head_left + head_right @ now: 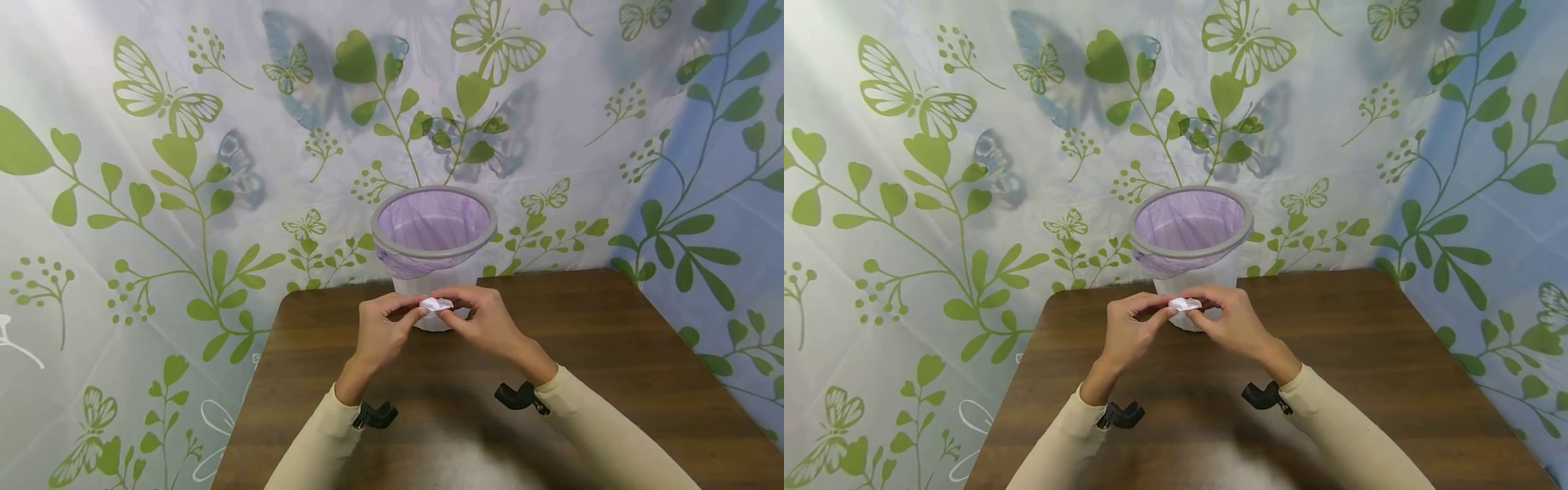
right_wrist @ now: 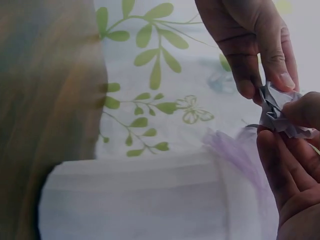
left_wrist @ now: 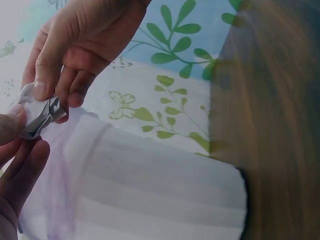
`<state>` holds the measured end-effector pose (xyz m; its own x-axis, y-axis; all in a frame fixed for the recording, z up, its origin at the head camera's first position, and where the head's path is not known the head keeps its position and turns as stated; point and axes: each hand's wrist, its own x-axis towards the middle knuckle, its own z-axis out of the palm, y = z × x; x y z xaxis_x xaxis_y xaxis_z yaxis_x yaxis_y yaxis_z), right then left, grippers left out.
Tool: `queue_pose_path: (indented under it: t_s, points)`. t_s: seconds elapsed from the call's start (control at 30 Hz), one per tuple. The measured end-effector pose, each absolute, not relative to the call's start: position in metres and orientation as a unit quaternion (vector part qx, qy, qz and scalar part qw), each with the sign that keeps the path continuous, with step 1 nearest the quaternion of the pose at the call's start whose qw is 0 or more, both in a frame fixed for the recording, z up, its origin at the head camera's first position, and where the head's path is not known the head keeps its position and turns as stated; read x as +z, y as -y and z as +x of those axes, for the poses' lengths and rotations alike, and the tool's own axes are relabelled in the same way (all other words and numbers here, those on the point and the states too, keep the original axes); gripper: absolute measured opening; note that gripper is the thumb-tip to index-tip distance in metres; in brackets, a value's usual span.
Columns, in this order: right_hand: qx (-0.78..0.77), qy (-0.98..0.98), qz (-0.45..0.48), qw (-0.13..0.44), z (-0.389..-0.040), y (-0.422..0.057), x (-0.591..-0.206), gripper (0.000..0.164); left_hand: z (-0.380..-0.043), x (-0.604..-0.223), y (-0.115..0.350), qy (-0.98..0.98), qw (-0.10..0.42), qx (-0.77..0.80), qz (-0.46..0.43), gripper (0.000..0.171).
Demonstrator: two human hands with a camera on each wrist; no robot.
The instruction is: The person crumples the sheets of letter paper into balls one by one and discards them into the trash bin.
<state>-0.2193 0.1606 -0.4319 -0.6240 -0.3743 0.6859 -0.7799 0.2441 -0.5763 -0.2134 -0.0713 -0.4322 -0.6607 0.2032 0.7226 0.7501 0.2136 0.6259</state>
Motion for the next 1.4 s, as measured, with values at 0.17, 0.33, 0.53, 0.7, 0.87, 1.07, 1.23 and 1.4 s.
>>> queue_pose_path:
  t_s: [0.17,0.33,0.53,0.7,0.87,1.07,1.23,1.4]
  points:
    - [0.461,0.758,0.391,0.246,-0.227,-0.164,-0.417,0.034,-0.223,-0.416,0.070,0.732,0.269,-0.524,-0.343,0.019]
    - [0.438,0.760,0.394,0.274,-0.236,-0.167,-0.399,0.035,-0.234,-0.396,0.068,0.724,0.280,-0.515,-0.363,0.020]
    - [0.426,0.753,0.405,0.296,-0.247,-0.171,-0.378,0.036,-0.246,-0.370,0.065,0.716,0.299,-0.493,-0.394,0.021]
    - [0.412,0.755,0.402,0.314,-0.257,-0.173,-0.359,0.034,-0.259,-0.349,0.062,0.719,0.330,-0.450,-0.414,0.021]
    - [0.391,0.765,0.385,0.338,-0.271,-0.173,-0.342,0.031,-0.274,-0.330,0.061,0.732,0.343,-0.410,-0.423,0.021]
    - [0.375,0.772,0.375,0.350,-0.289,-0.171,-0.332,0.030,-0.290,-0.318,0.056,0.758,0.351,-0.367,-0.409,0.021]
    - [0.346,0.799,0.358,0.337,-0.300,-0.171,-0.333,0.033,-0.303,-0.317,0.051,0.803,0.329,-0.333,-0.369,0.025]
    - [0.289,0.856,0.330,0.272,-0.308,-0.175,-0.336,0.042,-0.312,-0.320,0.048,0.868,0.271,-0.265,-0.319,0.039]
